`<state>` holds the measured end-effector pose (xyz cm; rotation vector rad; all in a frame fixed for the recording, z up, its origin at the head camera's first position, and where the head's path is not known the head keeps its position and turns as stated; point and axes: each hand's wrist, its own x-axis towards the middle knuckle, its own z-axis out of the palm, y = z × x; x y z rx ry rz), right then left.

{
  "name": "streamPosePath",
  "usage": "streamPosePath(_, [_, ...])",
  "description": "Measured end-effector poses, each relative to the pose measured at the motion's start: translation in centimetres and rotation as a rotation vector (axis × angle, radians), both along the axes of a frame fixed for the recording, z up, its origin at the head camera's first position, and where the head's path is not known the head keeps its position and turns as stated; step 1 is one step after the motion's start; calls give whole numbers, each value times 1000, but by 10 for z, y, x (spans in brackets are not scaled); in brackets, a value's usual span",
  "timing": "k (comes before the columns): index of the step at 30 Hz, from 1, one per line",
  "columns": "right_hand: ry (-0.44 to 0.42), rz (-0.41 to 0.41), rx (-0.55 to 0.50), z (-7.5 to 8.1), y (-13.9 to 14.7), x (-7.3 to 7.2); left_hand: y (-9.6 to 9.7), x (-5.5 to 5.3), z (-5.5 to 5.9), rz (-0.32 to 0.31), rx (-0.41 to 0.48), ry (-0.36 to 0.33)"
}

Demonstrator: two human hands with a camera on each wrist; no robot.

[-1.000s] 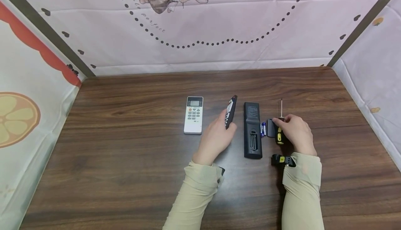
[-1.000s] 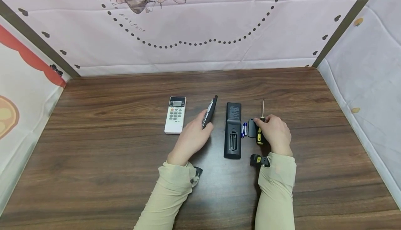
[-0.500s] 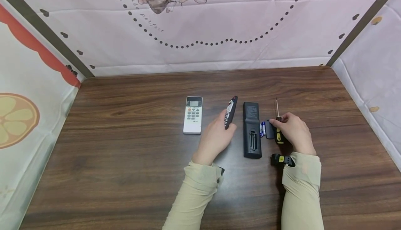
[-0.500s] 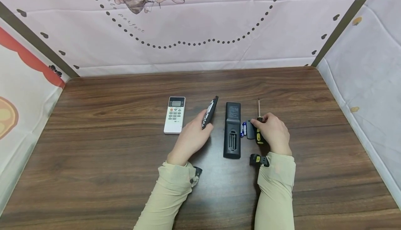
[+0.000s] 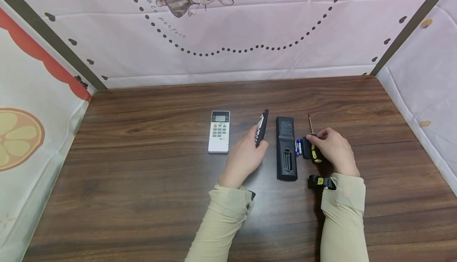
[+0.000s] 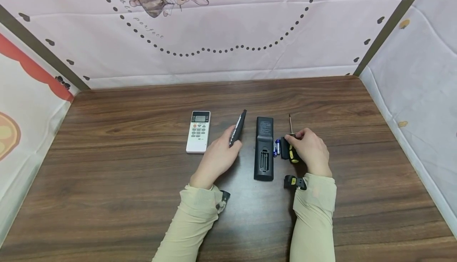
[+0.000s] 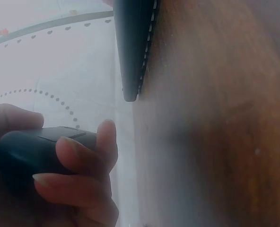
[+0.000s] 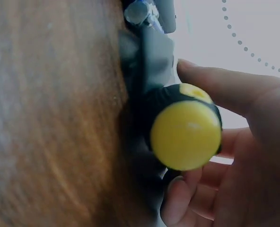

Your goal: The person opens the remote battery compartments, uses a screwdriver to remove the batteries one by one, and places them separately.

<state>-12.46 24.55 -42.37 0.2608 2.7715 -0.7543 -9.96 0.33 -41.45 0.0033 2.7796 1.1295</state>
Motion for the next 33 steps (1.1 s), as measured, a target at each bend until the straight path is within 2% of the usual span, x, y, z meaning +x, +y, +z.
streamPosePath(7, [20, -31, -46, 4, -1, 2, -1, 0, 1, 21, 57, -42])
streamPosePath(12, [76, -50, -73, 11, -3, 3, -1, -1, 2, 38, 98, -68])
streamPosePath(16, [139, -29, -99, 19, -9, 4, 0, -2, 1, 52, 132, -68])
streamPosePath(20, [229, 44, -125, 28, -22, 4, -2, -2, 0, 65, 175, -62])
streamPosePath(23, [266, 112, -156, 34, -34, 4, -3, -2, -1, 66, 223, -62])
streamPosePath(26, [274, 173, -189, 40, -46, 5, -4, -2, 0, 62, 309, -84])
streamPosePath(29, [273, 239, -228, 46, -57, 8, -4, -2, 2, 58, 431, -112])
streamPosePath(33, [241, 350, -318, 52, -70, 12, -4, -2, 3, 46, 576, -88])
